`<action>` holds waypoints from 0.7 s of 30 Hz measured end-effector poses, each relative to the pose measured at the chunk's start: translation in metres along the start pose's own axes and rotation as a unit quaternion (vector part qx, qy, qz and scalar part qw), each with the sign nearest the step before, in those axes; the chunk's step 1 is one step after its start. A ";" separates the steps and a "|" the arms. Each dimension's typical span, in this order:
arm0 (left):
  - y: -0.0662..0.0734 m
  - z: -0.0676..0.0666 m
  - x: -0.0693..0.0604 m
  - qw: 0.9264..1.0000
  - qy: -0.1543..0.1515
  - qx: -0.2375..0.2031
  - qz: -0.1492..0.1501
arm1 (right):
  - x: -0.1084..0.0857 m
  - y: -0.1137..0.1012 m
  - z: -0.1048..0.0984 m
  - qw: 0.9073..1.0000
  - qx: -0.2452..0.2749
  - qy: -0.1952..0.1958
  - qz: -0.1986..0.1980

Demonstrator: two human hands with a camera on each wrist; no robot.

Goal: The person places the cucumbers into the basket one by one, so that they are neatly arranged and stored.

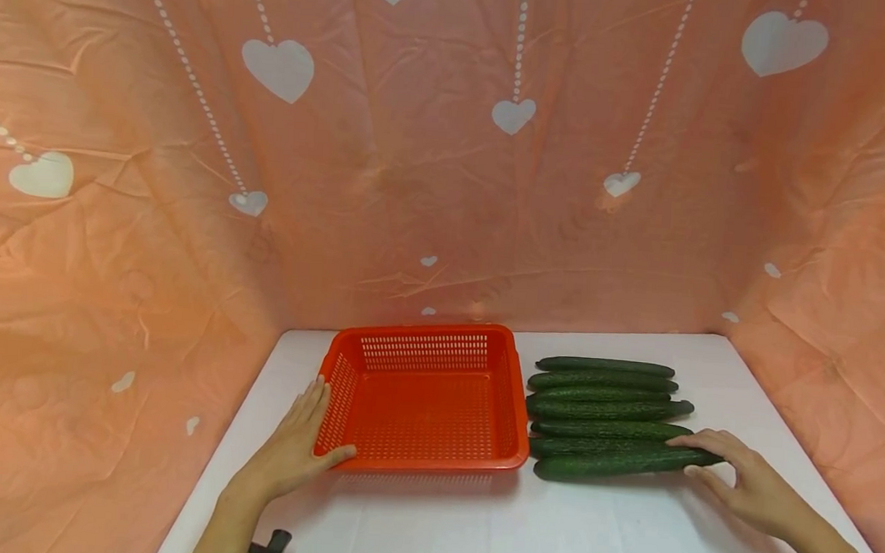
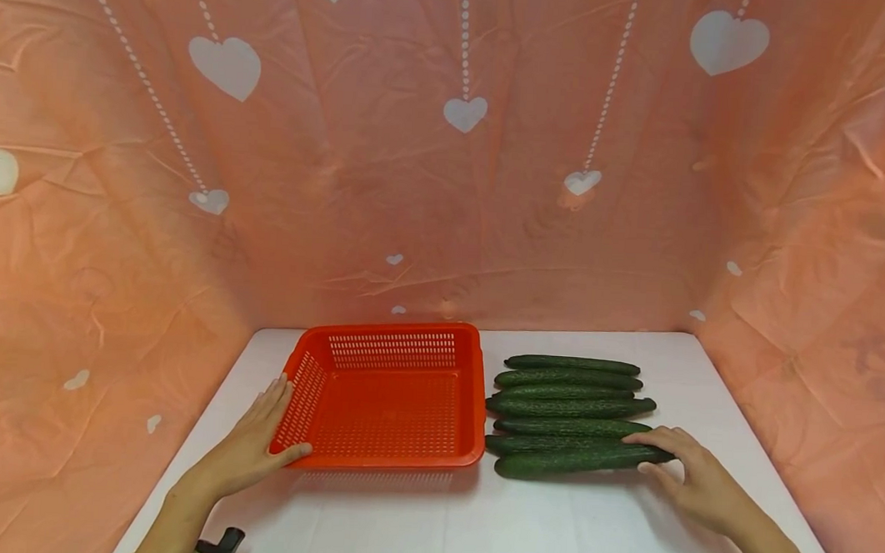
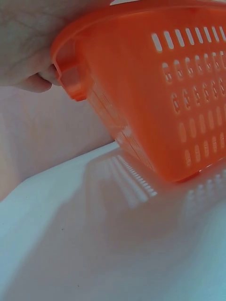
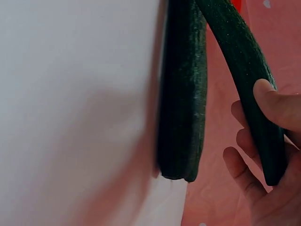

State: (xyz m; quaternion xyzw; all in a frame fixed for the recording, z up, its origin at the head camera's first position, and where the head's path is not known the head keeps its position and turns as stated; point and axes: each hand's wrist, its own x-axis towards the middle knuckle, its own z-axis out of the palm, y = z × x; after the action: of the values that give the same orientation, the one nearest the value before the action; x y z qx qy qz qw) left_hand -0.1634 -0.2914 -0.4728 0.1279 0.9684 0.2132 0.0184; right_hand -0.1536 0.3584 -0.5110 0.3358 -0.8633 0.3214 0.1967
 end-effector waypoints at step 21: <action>-0.001 0.002 0.001 1.000 0.006 -0.005 0.000 | 0.034 -0.011 -0.029 0.995 0.033 0.081 0.041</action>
State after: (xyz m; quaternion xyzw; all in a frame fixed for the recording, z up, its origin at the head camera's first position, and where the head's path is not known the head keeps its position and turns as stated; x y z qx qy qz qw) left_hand -0.1642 -0.2914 -0.4753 0.1267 0.9675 0.2183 0.0136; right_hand -0.1656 0.3569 -0.4664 0.2791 -0.8468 0.3833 0.2411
